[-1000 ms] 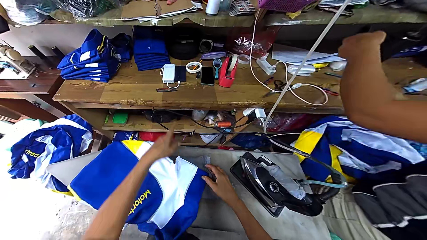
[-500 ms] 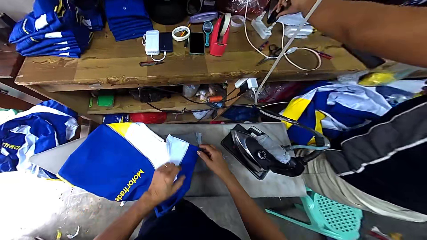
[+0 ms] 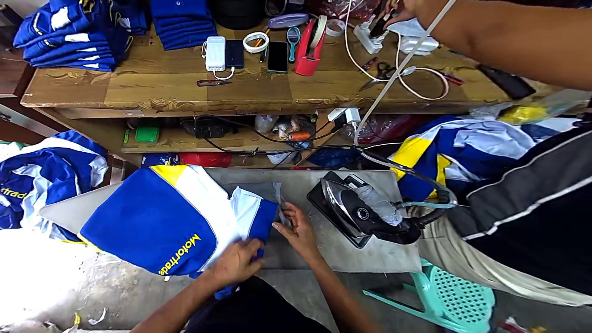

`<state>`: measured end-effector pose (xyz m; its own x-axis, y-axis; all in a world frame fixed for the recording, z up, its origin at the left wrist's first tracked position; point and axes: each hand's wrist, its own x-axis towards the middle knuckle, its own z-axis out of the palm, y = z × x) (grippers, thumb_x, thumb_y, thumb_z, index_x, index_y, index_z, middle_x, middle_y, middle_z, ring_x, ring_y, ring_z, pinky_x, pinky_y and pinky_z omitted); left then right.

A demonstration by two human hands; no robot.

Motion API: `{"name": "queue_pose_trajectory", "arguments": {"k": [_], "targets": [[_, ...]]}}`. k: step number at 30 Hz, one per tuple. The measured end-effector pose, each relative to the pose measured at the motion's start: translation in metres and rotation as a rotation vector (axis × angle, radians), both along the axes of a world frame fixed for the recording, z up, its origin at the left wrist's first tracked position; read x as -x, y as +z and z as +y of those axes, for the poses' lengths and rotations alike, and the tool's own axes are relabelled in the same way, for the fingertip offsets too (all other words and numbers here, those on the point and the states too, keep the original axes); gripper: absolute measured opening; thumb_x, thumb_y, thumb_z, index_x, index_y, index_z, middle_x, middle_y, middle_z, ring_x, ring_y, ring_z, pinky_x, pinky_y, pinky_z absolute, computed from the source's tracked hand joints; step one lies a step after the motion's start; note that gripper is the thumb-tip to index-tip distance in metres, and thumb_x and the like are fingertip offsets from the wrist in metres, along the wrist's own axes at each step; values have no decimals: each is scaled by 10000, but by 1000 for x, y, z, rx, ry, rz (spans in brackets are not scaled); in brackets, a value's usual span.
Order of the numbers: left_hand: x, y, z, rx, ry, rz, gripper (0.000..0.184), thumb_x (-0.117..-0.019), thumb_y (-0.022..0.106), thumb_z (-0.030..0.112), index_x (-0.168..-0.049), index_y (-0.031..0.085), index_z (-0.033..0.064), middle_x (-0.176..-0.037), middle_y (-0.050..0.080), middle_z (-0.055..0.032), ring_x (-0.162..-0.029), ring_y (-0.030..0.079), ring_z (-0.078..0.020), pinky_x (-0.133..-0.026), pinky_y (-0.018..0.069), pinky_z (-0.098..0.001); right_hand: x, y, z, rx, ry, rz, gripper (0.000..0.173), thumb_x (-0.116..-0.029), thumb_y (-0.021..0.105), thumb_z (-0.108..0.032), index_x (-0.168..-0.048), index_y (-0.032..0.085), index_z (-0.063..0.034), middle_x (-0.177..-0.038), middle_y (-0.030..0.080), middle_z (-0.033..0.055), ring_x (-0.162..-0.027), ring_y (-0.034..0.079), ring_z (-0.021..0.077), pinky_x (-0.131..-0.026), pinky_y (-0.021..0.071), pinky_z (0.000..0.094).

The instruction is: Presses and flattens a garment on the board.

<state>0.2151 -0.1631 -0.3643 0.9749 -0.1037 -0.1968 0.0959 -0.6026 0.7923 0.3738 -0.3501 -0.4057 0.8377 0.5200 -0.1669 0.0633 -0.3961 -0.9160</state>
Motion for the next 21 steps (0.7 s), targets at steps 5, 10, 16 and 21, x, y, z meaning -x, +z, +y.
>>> {"name": "queue_pose_trajectory", "arguments": {"k": [5, 10, 16, 21], "targets": [[-59, 1, 94, -288, 246, -287, 446, -1034, 556, 366, -1305, 655, 25, -1371, 643, -167, -1379, 526, -339, -1177, 390, -511, -4, 10, 14, 130, -8, -161, 638, -918, 728, -411, -1385, 582, -3, -1271, 659, 186, -1158, 635, 270, -982, 535, 428], [-45, -9, 138, -698, 198, -22, 680, -1049, 385, 596, -1163, 684, -4, -1075, 734, -213, -1076, 699, -399, -1085, 416, -614, -25, 4, 46, 313, 92, -388, 465, -925, 698, -469, -1160, 727, -69, -1214, 669, 181, -1167, 598, 387, -978, 478, 567], [-50, 30, 138, -598, 320, 316, 416, -1060, 467, 332, -1283, 640, 26, -1190, 692, -236, -1177, 642, -418, -1100, 393, -610, -34, 2, 64, 332, 123, -365, 422, -929, 697, -449, -1071, 726, -53, -1162, 663, 182, -1139, 599, 375, -961, 477, 533], [-79, -3, 130, -305, 259, -105, 335, -1010, 599, 294, -1294, 702, 150, -1307, 652, -166, -1269, 568, -375, -1090, 442, -538, -42, 3, 64, 304, 142, -290, 378, -921, 726, -395, -1042, 732, -36, -1127, 665, 190, -1116, 606, 357, -977, 486, 496]]}}
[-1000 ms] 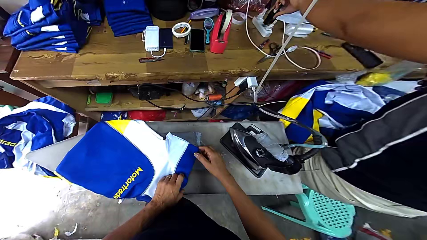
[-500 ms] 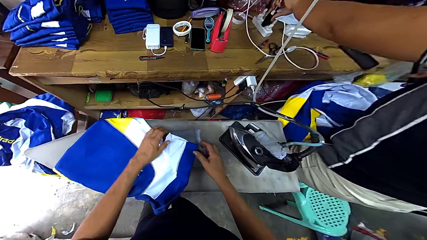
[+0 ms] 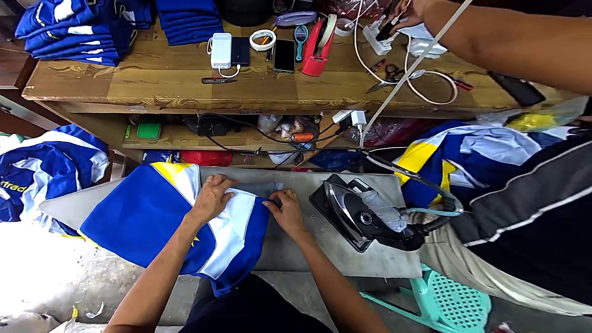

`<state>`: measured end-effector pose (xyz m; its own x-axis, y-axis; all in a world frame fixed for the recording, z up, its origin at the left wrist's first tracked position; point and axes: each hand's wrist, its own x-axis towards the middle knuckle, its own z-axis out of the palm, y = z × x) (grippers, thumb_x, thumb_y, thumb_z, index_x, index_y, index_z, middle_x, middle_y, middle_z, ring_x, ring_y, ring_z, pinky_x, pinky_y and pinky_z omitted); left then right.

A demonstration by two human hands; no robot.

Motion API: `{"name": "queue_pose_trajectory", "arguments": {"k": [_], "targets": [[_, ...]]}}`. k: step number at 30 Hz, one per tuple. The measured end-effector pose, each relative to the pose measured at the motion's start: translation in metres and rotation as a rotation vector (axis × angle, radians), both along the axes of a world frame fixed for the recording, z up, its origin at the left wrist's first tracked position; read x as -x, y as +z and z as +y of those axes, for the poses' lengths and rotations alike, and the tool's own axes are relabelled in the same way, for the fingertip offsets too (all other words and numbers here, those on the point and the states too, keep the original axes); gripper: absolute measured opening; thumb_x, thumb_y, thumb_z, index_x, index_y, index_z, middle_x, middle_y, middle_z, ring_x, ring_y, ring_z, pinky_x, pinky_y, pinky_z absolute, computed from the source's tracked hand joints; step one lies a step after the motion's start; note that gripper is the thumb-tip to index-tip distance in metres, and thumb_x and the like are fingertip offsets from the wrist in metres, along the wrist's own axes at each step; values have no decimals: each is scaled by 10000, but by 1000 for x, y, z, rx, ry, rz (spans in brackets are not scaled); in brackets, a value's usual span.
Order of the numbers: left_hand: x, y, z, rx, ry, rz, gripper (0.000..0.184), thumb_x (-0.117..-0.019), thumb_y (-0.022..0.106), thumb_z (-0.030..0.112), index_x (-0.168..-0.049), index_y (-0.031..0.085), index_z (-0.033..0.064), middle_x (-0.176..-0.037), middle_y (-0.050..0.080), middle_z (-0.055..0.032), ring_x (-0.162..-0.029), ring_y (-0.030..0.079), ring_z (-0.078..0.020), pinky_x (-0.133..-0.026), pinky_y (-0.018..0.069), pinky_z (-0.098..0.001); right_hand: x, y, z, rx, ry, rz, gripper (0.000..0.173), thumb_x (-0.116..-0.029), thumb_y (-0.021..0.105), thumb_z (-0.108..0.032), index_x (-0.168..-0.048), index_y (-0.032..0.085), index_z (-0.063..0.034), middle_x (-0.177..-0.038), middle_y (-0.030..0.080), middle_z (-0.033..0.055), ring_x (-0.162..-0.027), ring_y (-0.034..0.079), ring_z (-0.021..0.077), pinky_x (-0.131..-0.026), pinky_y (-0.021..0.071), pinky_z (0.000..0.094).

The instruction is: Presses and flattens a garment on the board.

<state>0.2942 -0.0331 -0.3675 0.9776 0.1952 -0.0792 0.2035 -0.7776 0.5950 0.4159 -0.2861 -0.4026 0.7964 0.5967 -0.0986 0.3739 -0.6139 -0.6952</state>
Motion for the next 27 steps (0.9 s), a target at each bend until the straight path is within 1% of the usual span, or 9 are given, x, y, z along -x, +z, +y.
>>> {"name": "queue_pose_trajectory", "arguments": {"k": [6, 11, 15, 17, 18, 20, 22, 25, 27], "targets": [[-21, -11, -3, 70, 1, 158, 324, -958, 694, 340, -1082, 722, 42, -1219, 641, -199, -1234, 555, -377, -1083, 424, -503, -8, 1, 4, 7, -9, 70, 346, -898, 761, -365, -1006, 729, -38, -1102, 656, 182, -1092, 605, 335, -966, 483, 484], [-33, -3, -3, 28, -12, 241, 365, -1039, 579, 322, -1125, 660, -23, -1183, 655, -228, -1197, 601, -382, -1075, 444, -498, -19, 4, 10, 58, 40, 80, 355, -950, 698, -357, -1003, 713, -7, -1059, 662, 183, -1071, 612, 336, -960, 477, 478], [-40, -3, -10, -39, -5, 308, 360, -1049, 553, 309, -1180, 648, -13, -1240, 640, -233, -1239, 583, -401, -1078, 449, -523, -18, 19, 24, 186, 86, -33, 283, -948, 690, -296, -1022, 718, -24, -1131, 651, 187, -1153, 582, 377, -992, 454, 542], [-43, -3, -9, -30, 3, 338, 353, -1039, 569, 314, -1181, 655, 3, -1246, 641, -221, -1250, 578, -394, -1083, 444, -526, -7, 26, 36, 110, 154, -183, 189, -954, 650, -214, -1040, 729, -65, -1183, 677, 154, -1180, 603, 352, -992, 466, 534], [-44, -3, -8, -3, 9, 344, 344, -1030, 581, 309, -1171, 662, 6, -1233, 648, -216, -1239, 585, -389, -1080, 445, -528, 0, 25, 43, 18, 217, -228, 181, -970, 614, -189, -1038, 739, -79, -1182, 697, 129, -1168, 627, 313, -992, 483, 493], [-45, -5, 0, 104, 30, 320, 311, -1019, 593, 260, -1167, 666, -4, -1183, 665, -218, -1187, 615, -373, -1059, 461, -528, 13, 14, 56, -175, 398, -212, 227, -1017, 558, -142, -1114, 750, -68, -1221, 713, 106, -1206, 642, 263, -1066, 497, 414], [-39, -7, 12, 234, 67, 242, 299, -1053, 539, 200, -1222, 648, -21, -1185, 665, -218, -1141, 641, -331, -1045, 486, -491, 21, -5, 63, -245, 535, -196, 307, -1032, 534, -118, -1279, 707, -61, -1356, 671, 116, -1341, 576, 283, -1159, 431, 425], [-12, -6, 26, 230, 86, 159, 334, -1069, 490, 235, -1247, 627, -12, -1177, 668, -200, -1099, 656, -292, -1016, 508, -454, 24, -21, 63, -133, 596, -292, 428, -1079, 445, -271, -1453, 592, -123, -1511, 569, 60, -1466, 451, 261, -1231, 324, 450], [17, -3, 27, 98, 62, 243, 414, -1058, 513, 336, -1304, 596, 14, -1101, 694, -192, -1029, 687, -327, -965, 537, -510, 27, -23, 64, -34, 614, -365, 507, -1093, 362, -386, -1520, 515, -158, -1578, 498, 25, -1506, 389, 243, -1252, 260, 488]]}}
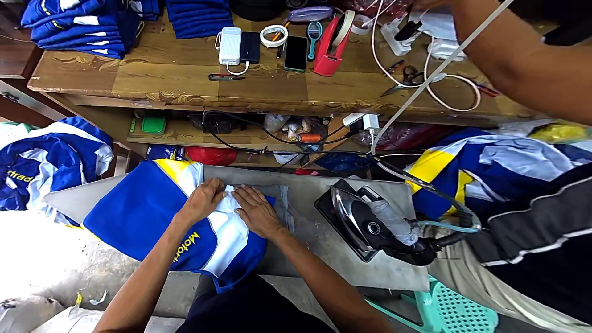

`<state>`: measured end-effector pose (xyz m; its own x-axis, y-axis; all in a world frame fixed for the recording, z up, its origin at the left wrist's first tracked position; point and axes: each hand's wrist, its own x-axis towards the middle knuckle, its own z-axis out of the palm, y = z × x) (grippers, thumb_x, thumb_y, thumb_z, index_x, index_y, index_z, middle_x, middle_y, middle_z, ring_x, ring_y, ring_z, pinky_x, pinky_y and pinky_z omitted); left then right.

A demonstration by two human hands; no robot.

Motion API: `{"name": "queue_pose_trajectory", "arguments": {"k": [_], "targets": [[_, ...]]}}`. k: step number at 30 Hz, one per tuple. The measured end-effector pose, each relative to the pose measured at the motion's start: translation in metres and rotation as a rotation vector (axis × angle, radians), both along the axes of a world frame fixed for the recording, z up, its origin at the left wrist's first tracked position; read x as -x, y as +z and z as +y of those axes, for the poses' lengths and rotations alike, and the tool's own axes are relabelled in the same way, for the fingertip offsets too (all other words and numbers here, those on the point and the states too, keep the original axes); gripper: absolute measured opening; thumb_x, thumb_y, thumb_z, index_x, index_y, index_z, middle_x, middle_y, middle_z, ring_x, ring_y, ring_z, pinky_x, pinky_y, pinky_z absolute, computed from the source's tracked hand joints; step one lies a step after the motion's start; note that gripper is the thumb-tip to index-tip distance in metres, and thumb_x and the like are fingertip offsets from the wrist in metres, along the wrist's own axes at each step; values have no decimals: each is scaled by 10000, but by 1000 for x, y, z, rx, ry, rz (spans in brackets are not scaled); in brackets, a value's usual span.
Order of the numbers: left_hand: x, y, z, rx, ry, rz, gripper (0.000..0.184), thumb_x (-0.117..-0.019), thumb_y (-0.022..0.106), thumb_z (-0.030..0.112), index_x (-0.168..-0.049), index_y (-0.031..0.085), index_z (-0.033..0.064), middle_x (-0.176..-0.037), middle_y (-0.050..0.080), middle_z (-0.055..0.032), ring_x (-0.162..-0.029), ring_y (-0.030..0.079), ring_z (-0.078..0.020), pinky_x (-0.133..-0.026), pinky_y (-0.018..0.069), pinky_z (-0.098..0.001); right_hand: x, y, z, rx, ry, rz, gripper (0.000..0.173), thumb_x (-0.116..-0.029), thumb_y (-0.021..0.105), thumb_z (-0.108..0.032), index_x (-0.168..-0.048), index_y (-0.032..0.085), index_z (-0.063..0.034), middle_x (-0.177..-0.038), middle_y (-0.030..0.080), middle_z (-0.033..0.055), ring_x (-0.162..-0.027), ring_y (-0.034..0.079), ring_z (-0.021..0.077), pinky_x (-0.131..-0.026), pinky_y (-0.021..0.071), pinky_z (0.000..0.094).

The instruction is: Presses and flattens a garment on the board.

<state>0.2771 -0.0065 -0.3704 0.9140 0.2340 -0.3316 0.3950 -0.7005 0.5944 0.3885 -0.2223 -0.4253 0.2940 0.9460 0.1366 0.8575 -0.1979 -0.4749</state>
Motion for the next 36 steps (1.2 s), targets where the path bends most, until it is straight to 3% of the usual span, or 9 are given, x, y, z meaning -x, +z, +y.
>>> {"name": "queue_pose_trajectory", "arguments": {"k": [4, 8, 11, 16, 21, 25, 28, 31, 36], "targets": [[26, 8, -12, -177, 59, 158, 529, -1025, 582, 383, -1453, 500, 81, -1160, 701, -224, -1073, 689, -429, -937, 534, -600, 2, 2, 3, 103, -5, -75, 549, -1089, 315, -416, -1573, 433, -186, -1633, 420, -7, -1543, 317, 234, -1253, 192, 572], [21, -10, -27, -407, -148, -264, 459, -926, 578, 37, -1367, 636, 153, -1335, 648, -157, -1242, 595, -402, -960, 516, -565, 4, 1, 4, 101, -14, -54, 535, -1081, 345, -407, -1548, 474, -178, -1624, 435, -8, -1534, 337, 230, -1246, 212, 574], [17, -14, -34, -375, -225, -269, 561, -888, 562, -55, -1410, 612, 144, -1398, 633, -107, -1285, 594, -357, -999, 517, -554, 1, 3, 3, 74, -25, -15, 535, -1071, 397, -414, -1510, 527, -136, -1608, 460, 9, -1535, 338, 243, -1253, 218, 556], [12, -12, -34, -269, -160, -256, 452, -964, 479, 105, -1384, 646, 104, -1388, 637, -142, -1287, 596, -355, -1068, 487, -523, -2, 5, -6, -40, -53, 49, 663, -1044, 422, -561, -1540, 482, -124, -1623, 432, 65, -1552, 298, 252, -1275, 217, 493], [1, -1, -40, -284, -154, -79, 430, -1038, 450, 260, -1401, 638, 125, -1410, 615, -123, -1319, 564, -332, -1098, 463, -482, -13, 41, -17, 223, -96, 22, 619, -1048, 445, -554, -1543, 486, -185, -1672, 348, 44, -1577, 224, 281, -1251, 139, 634], [-1, 2, -41, -295, -154, -17, 430, -1039, 459, 255, -1422, 621, 142, -1437, 593, -111, -1338, 550, -321, -1101, 463, -469, -77, 113, -78, 262, -350, -145, 649, -972, 615, -506, -1497, 538, -132, -1612, 428, 138, -1524, 326, 379, -1193, 272, 660], [-3, 6, -42, -285, -150, 1, 428, -1041, 454, 242, -1424, 617, 139, -1449, 582, -111, -1350, 540, -318, -1105, 459, -467, -133, 157, -147, 532, -502, -135, 770, -932, 645, -598, -1472, 543, -58, -1453, 547, 250, -1363, 478, 479, -1070, 369, 705], [-2, 6, -42, -278, -162, -6, 426, -1033, 452, 228, -1410, 624, 128, -1439, 587, -121, -1347, 540, -328, -1094, 465, -475, -163, 154, -191, 553, -465, 17, 704, -972, 625, -556, -1486, 535, -83, -1434, 546, 235, -1326, 515, 440, -1082, 432, 608], [-4, 11, -41, -260, -153, 29, 433, -1035, 435, 235, -1418, 613, 141, -1460, 567, -112, -1357, 528, -323, -1092, 465, -476, -179, 139, -217, 419, -529, 126, 724, -948, 669, -542, -1501, 491, -110, -1318, 603, 274, -1136, 642, 427, -984, 505, 612]]}}
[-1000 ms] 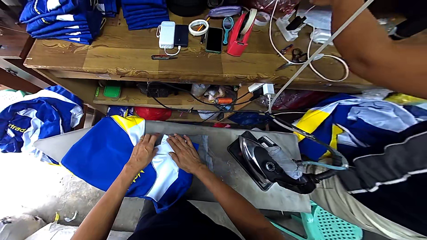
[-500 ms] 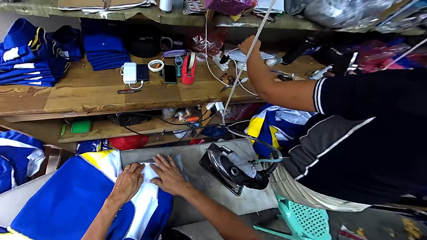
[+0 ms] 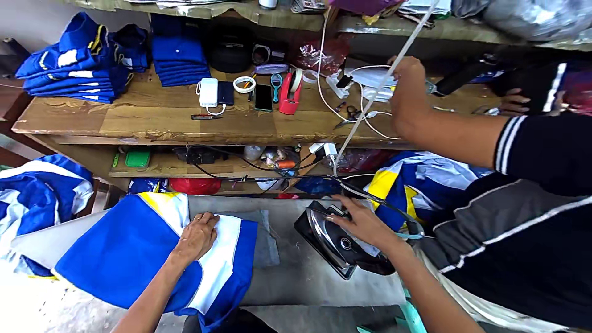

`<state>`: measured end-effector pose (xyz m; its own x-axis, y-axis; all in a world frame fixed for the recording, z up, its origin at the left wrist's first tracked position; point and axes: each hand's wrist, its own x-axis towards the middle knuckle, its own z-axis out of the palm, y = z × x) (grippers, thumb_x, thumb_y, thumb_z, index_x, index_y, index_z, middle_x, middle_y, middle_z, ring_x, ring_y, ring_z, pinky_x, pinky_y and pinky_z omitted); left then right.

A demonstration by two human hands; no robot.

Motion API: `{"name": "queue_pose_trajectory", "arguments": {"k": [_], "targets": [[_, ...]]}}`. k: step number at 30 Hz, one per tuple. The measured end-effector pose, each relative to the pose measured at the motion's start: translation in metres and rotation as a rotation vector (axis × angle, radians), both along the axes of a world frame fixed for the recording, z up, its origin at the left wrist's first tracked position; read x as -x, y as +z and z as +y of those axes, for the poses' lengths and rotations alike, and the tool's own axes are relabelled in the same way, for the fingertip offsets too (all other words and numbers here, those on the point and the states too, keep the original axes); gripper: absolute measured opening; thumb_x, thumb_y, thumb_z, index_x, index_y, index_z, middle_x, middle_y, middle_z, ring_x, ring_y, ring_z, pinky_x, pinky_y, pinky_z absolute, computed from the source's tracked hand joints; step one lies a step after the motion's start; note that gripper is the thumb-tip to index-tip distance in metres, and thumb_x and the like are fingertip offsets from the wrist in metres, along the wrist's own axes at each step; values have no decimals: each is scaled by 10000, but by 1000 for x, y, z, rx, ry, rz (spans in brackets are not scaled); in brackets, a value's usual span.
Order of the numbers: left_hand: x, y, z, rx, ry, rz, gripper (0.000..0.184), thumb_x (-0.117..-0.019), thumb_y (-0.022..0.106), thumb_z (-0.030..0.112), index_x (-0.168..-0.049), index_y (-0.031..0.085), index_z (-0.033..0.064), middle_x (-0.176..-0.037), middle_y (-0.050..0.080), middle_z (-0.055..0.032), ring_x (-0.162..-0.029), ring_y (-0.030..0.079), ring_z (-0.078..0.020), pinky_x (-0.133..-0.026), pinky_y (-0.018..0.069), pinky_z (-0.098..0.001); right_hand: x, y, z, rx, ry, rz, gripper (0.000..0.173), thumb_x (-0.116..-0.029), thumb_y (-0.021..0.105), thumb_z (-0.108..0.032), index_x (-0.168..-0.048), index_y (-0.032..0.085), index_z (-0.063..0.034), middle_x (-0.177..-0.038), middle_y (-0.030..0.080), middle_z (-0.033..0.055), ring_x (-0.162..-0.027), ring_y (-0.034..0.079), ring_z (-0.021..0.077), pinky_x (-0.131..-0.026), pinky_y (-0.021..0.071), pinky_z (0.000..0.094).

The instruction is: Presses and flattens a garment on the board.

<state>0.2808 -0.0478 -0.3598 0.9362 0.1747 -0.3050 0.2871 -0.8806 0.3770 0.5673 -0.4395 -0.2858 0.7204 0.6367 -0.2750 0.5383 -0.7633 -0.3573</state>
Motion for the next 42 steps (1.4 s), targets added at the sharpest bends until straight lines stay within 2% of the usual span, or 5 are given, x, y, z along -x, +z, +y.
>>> {"name": "queue_pose_trajectory", "arguments": {"k": [5, 20, 27, 33, 42], "targets": [[-1, 1, -2, 17, 20, 36, 440, -1039, 419, 243, -1427, 604, 149, -1474, 555, -102, -1364, 521, -319, -1085, 468, -483, 12, -7, -8, 99, -86, 125, 661, -1007, 584, -533, -1523, 440, -145, -1045, 699, 256, -893, 711, 420, -820, 553, 623], [-5, -2, 13, 163, 18, 14, 437, -1024, 415, 179, -1401, 632, 138, -1441, 569, -143, -1361, 513, -328, -1125, 423, -490, 117, 19, 194, -14, 319, 250, 560, -1039, 449, -582, -1448, 561, -216, -1200, 711, 147, -1122, 683, 327, -956, 520, 569], [-4, -7, 25, 264, 58, -21, 461, -1010, 411, 143, -1412, 634, 162, -1437, 568, -154, -1368, 503, -313, -1149, 398, -466, 131, 11, 179, 85, 438, 210, 564, -990, 535, -605, -1450, 549, -279, -1043, 729, 157, -941, 706, 378, -802, 539, 603], [17, -11, 27, 230, 98, -99, 477, -1049, 484, 340, -1441, 582, 86, -1396, 607, -182, -1330, 558, -336, -1146, 417, -488, 151, 16, 227, 177, 408, 140, 514, -952, 607, -252, -1457, 530, -307, -1018, 725, 178, -935, 701, 418, -757, 533, 615], [66, -4, 28, 271, 245, -92, 549, -1028, 528, 226, -1550, 423, 93, -1379, 630, -193, -1233, 645, -350, -1072, 491, -524, 140, 14, 255, 156, 653, 103, 533, -933, 606, -202, -1451, 537, -308, -955, 713, 195, -883, 692, 428, -730, 510, 618]]}}
